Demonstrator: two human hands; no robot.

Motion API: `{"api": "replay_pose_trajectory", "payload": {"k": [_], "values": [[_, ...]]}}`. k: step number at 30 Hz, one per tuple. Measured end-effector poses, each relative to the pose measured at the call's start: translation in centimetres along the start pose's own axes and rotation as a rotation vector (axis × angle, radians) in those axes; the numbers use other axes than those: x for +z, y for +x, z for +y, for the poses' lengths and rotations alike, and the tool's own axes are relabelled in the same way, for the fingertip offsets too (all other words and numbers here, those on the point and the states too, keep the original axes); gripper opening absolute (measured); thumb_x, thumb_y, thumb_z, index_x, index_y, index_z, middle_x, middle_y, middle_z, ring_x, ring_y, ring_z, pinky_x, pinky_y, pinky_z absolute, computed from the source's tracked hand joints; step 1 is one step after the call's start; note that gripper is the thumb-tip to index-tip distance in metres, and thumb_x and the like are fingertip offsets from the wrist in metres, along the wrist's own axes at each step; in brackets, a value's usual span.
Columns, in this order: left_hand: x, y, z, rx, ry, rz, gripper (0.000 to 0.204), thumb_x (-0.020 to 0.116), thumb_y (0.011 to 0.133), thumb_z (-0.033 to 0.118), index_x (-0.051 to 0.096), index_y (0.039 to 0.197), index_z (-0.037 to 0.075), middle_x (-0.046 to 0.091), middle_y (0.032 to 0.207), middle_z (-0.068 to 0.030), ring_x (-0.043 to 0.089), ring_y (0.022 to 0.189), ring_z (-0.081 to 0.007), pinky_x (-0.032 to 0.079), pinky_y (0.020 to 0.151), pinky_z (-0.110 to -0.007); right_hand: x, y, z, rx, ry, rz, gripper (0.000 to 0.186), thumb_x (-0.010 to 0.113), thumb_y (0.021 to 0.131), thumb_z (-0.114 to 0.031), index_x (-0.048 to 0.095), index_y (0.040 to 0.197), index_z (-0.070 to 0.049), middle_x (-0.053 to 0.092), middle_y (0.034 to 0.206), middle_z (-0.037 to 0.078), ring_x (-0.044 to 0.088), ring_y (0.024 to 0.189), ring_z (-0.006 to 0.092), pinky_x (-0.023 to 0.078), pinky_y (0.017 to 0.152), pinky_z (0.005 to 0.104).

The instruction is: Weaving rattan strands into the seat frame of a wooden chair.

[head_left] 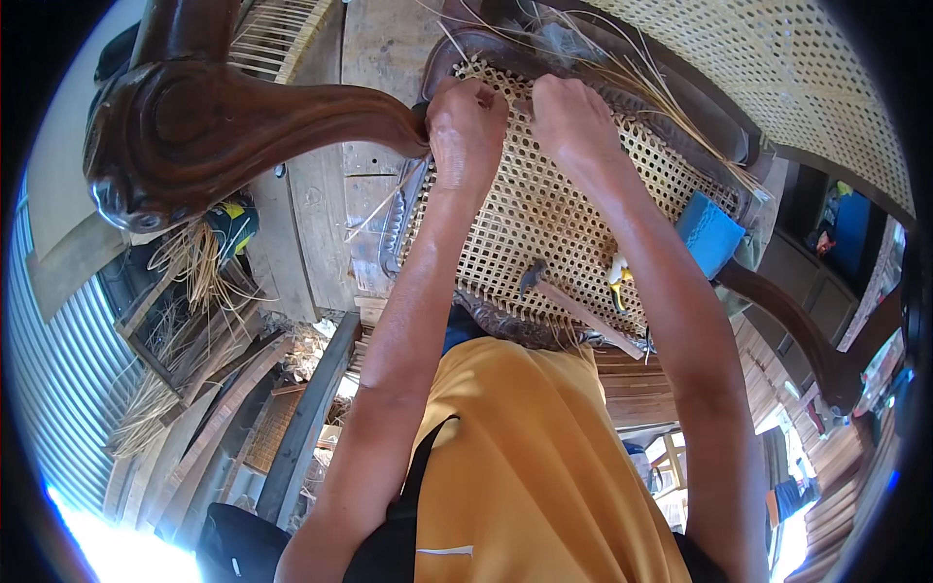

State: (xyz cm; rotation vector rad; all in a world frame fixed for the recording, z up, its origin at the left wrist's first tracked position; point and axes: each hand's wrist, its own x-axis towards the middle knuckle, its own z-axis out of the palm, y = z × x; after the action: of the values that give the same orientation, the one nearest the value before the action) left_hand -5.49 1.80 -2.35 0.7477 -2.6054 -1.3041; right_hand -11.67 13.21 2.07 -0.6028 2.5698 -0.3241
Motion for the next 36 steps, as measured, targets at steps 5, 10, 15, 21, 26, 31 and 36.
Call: {"api": "replay_pose_trajectory", "payload": {"k": [5, 10, 15, 21, 26, 31, 36], "values": [[0.3, 0.4, -0.6, 0.045, 0.063, -0.057, 0.012, 0.071, 0.079, 0.011, 0.068, 0.078, 0.0, 0.062, 0.089, -0.0175, 0.063, 0.079, -0.0347, 0.05, 0.073, -0.042, 0.5, 0.8, 2.2, -0.03, 0.139, -0.036, 0.024, 0.06, 0.089, -0.019, 0.066, 0.087, 0.005, 0.066, 0.085, 0.028, 0.065, 0.086, 0.0435, 0.051, 0.078, 0.0502], [0.5, 0.0, -1.3, 0.157, 0.063, -0.081, 0.008, 0.072, 0.078, 0.008, 0.068, 0.081, 0.001, 0.062, 0.09, -0.0172, 0.063, 0.076, -0.0348, 0.051, 0.071, -0.043, 1.2, 0.3, 1.0, 0.036, 0.037, 0.118, 0.028, 0.063, 0.089, -0.027, 0.068, 0.091, 0.0, 0.067, 0.085, 0.025, 0.066, 0.085, 0.0426, 0.052, 0.078, 0.0493], [2.0, -1.0, -1.6, 0.252, -0.004, 0.135, 0.009, 0.07, 0.074, 0.001, 0.064, 0.079, 0.0, 0.059, 0.087, -0.0171, 0.063, 0.074, -0.0349, 0.052, 0.065, -0.042, 0.4, 0.2, 0.9, 0.019, -0.098, 0.163, 0.029, 0.063, 0.089, -0.032, 0.069, 0.091, -0.003, 0.069, 0.085, 0.019, 0.066, 0.086, 0.041, 0.052, 0.079, 0.0483], [1.7, -1.2, -1.5, 0.336, 0.126, 0.187, 0.016, 0.069, 0.072, 0.0, 0.063, 0.087, 0.002, 0.059, 0.087, -0.0173, 0.063, 0.076, -0.0357, 0.053, 0.065, -0.042, -4.4, 0.4, 5.7, 0.156, -0.175, 0.078, 0.047, 0.058, 0.091, -0.048, 0.066, 0.094, -0.002, 0.068, 0.081, 0.015, 0.067, 0.079, 0.0369, 0.051, 0.071, 0.0456], [1.5, -1.0, -1.3, 0.258, -0.126, 0.149, 0.015, 0.068, 0.078, -0.001, 0.066, 0.092, 0.004, 0.063, 0.085, -0.016, 0.064, 0.07, -0.0306, 0.053, 0.063, -0.037, -2.4, -0.7, 7.6, 0.151, 0.388, 0.19, 0.05, 0.064, 0.088, -0.052, 0.065, 0.092, -0.003, 0.062, 0.08, 0.008, 0.058, 0.071, 0.0183, 0.046, 0.064, 0.0326], [1.0, 0.2, 0.1, 0.39, -0.106, 0.075, 0.016, 0.069, 0.077, -0.001, 0.068, 0.093, 0.002, 0.065, 0.086, -0.0133, 0.064, 0.08, -0.0305, 0.053, 0.072, -0.037, 0.7, 0.2, 7.4, -0.029, 0.48, 0.15, 0.034, 0.071, 0.084, -0.032, 0.069, 0.1, -0.002, 0.069, 0.088, 0.01, 0.062, 0.075, 0.0184, 0.048, 0.072, 0.0315], [0.7, 3.6, 1.2, 0.641, 0.049, -0.095, 0.015, 0.073, 0.073, 0.005, 0.071, 0.087, 0.004, 0.064, 0.087, -0.0128, 0.061, 0.089, -0.0316, 0.05, 0.08, -0.041, 1.1, 0.7, 6.4, -0.07, 0.458, 0.197, 0.027, 0.066, 0.088, -0.028, 0.07, 0.102, -0.006, 0.068, 0.091, 0.014, 0.066, 0.081, 0.0245, 0.049, 0.076, 0.0331]]}}
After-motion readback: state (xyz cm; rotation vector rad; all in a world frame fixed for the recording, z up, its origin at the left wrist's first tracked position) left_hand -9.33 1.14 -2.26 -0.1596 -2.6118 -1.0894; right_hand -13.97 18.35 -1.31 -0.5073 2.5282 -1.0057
